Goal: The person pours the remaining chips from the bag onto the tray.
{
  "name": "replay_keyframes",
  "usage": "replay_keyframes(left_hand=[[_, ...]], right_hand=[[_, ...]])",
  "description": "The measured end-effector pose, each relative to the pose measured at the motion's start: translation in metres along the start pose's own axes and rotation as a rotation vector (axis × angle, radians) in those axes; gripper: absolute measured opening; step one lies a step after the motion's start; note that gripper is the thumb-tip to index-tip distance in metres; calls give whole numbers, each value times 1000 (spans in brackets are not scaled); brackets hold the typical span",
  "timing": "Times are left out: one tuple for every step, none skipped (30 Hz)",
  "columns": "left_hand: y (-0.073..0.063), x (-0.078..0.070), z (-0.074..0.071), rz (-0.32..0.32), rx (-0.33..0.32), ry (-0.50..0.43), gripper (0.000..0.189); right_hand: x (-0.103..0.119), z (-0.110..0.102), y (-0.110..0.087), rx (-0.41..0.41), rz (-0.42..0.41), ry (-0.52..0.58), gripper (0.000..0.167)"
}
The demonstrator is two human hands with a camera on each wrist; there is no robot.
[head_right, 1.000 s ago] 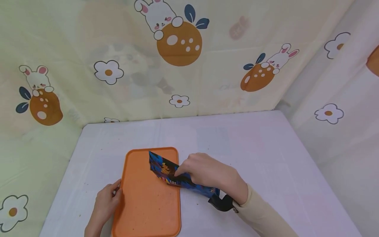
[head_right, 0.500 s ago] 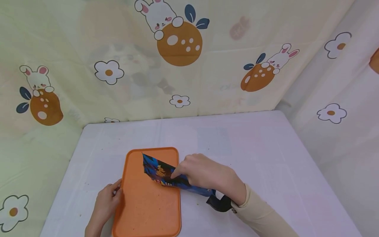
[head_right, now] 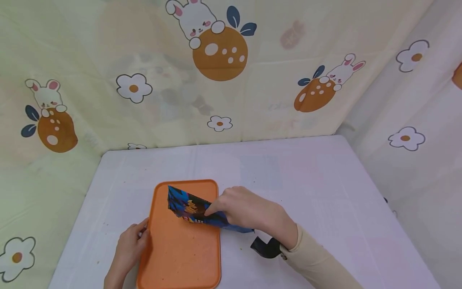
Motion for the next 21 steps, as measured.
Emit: replay_keyframes(left_hand=[[0,0,0,0,1,1,42],[0,-1,0,-1,3,3,42],[0,-1,0,-5,4,5,42],[0,-1,0,-9,5,7,42],[0,-1,0,-12,4,8,42],[1,-1,-1,-16,4,9,42],[0,-1,-1,-21,5,7,42],[0,-1,-1,-21,5,6,42],[0,-1,-1,-18,3,6,42],[0,-1,-2,-16,2,4,42],[0,-2,-2,-13,0,4,42],[0,-1,-2,-13,-1,2,42],[0,-1,-2,-12,-1,3,42],[0,-1,-2,-9,-1,3,42],[0,-1,-2,-9,0,3,42],[0,-1,-2,-11,5,1,42],[0,-1,-1,-10,8,1,42],[1,0,-1,-10,11,-1,42],[1,0,0,-10,13,-1,43],[1,0,0,-9,14,0,43],[1,0,0,-10,15,-1,43]], right_hand=[[0,0,0,-3,-7,-4,55],[0,-1,-1,-6,-9,-3,54],[0,-1,-1,-7,-9,0,54],[0,-2,-1,-5,-8,6,54],[0,-2,-1,5,-4,19,55],[0,-2,-1,17,2,28,55],[0,-1,-1,28,3,31,56],[0,0,-1,40,9,39,56],[0,0,-1,52,16,46,56],[-1,1,-1,60,22,50,56],[-1,1,0,64,26,52,56],[-1,1,0,64,27,55,55],[-2,1,0,64,29,60,55],[-2,2,-1,66,34,66,56],[-3,2,-1,67,36,69,56],[-3,2,-1,64,31,67,56],[-3,2,-1,64,26,68,56],[-4,2,-2,67,28,70,57],[-4,3,-2,67,27,62,57],[-4,3,-3,67,27,60,57],[-4,3,-3,65,27,59,57]])
Point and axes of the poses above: each hand's wrist, its own y-axis towards the middle knuckle, its own z-axis out of the palm, x = y × z, the point moved 5 cm from there along y, towards the middle knuckle, and after that the axes turned 12 degrees about x, right-handed, at the moved point
